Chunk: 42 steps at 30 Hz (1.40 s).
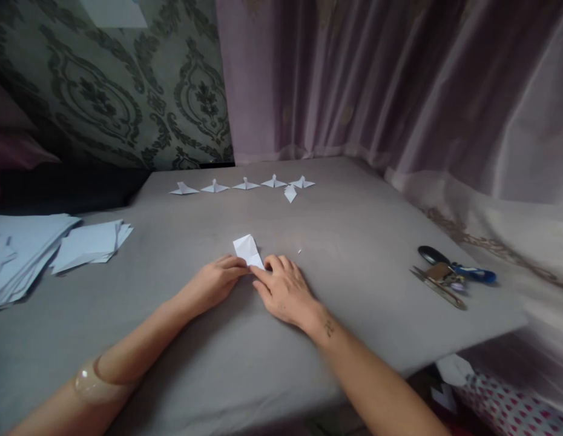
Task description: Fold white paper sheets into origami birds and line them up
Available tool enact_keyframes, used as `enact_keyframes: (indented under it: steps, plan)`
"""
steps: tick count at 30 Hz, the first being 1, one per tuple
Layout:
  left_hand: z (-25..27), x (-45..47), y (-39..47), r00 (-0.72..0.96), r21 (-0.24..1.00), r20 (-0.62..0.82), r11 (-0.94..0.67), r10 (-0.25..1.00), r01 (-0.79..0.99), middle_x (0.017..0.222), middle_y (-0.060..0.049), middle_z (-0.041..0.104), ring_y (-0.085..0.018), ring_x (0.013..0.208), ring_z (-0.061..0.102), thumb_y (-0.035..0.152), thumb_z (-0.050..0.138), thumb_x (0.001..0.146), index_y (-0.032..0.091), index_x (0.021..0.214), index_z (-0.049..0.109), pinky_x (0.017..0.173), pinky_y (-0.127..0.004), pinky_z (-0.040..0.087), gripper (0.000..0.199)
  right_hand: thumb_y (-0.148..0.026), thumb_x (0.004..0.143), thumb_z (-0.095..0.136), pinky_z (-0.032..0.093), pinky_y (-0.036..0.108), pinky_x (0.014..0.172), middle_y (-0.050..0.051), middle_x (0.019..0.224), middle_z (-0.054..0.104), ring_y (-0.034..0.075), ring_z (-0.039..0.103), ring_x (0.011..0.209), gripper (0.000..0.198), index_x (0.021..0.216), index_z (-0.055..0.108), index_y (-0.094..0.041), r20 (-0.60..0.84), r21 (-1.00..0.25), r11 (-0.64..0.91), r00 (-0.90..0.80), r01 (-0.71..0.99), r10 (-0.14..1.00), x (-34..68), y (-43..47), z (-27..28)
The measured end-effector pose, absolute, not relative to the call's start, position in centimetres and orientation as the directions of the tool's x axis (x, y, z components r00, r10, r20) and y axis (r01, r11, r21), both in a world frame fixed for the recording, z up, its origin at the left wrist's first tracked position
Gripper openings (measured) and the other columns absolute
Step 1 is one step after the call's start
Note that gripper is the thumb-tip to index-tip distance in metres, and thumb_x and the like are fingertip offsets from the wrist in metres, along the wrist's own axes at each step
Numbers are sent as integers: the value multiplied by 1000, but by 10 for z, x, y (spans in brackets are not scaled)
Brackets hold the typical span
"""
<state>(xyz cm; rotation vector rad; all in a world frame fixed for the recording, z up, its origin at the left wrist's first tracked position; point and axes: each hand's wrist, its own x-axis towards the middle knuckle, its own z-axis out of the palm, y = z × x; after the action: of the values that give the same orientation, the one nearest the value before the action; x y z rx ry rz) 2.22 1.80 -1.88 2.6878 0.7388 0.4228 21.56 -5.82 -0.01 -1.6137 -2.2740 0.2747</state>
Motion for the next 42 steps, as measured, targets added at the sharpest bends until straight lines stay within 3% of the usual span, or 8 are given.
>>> enact_keyframes:
  steps: [6,19,26,29,32,35,38,42]
  plan:
    - [-11,18,15,791,336,167,-788,589,516,93,-7,63,-18,89,56,10,37,87,17,85,66,78,-28,47,30,-42,93,42,39,39,85,11,115,51,24,44,101,41,131,49,-30,132,-208,309,-287,928,949,202,-66,1]
    - [-14,11,20,836,285,199,-847,511,449,91,-5,64,-17,86,57,8,38,87,20,95,67,72,-26,48,33,-33,94,42,42,34,83,5,106,56,19,51,94,30,117,62,-31,82,-294,217,-202,931,976,222,-64,6]
    - [-13,12,23,868,241,220,-887,446,395,87,-6,60,-17,80,52,7,40,84,25,108,66,70,-28,44,40,-30,93,44,42,29,73,3,96,60,16,55,84,26,85,68,-24,128,-399,202,-164,894,978,232,-57,3]
    - [-15,12,23,853,260,265,-886,449,385,85,-6,61,-17,78,53,10,39,87,23,102,68,70,-28,45,35,-28,90,47,43,27,72,2,89,62,14,56,79,21,83,65,-22,118,-511,151,-104,847,988,235,-46,-1]
    - [-19,11,24,826,300,326,-879,460,371,87,-6,64,-17,82,56,10,40,87,19,93,69,73,-28,46,31,-30,86,53,45,26,73,2,92,62,13,57,76,19,101,62,-22,109,-627,99,-38,773,993,229,-33,-4]
    - [-22,10,24,805,322,365,-875,467,361,90,-5,65,-18,85,57,9,41,85,19,93,67,75,-28,48,30,-35,79,61,45,27,73,3,92,61,13,56,75,26,101,62,-21,113,-637,84,-15,766,994,218,-23,-8]
    - [-22,11,24,787,320,396,-875,473,364,89,-5,65,-17,85,57,9,40,85,19,94,65,75,-27,48,28,-34,78,63,44,25,69,1,86,60,12,55,71,16,85,65,-20,103,-649,79,-16,757,995,207,-20,-13]
    - [-16,13,21,551,246,611,-797,569,551,105,-12,58,-22,97,53,15,48,84,14,114,55,85,-36,45,31,-25,85,57,43,25,71,2,85,60,13,55,75,10,83,65,-20,276,-603,206,-41,770,960,200,-25,-14]
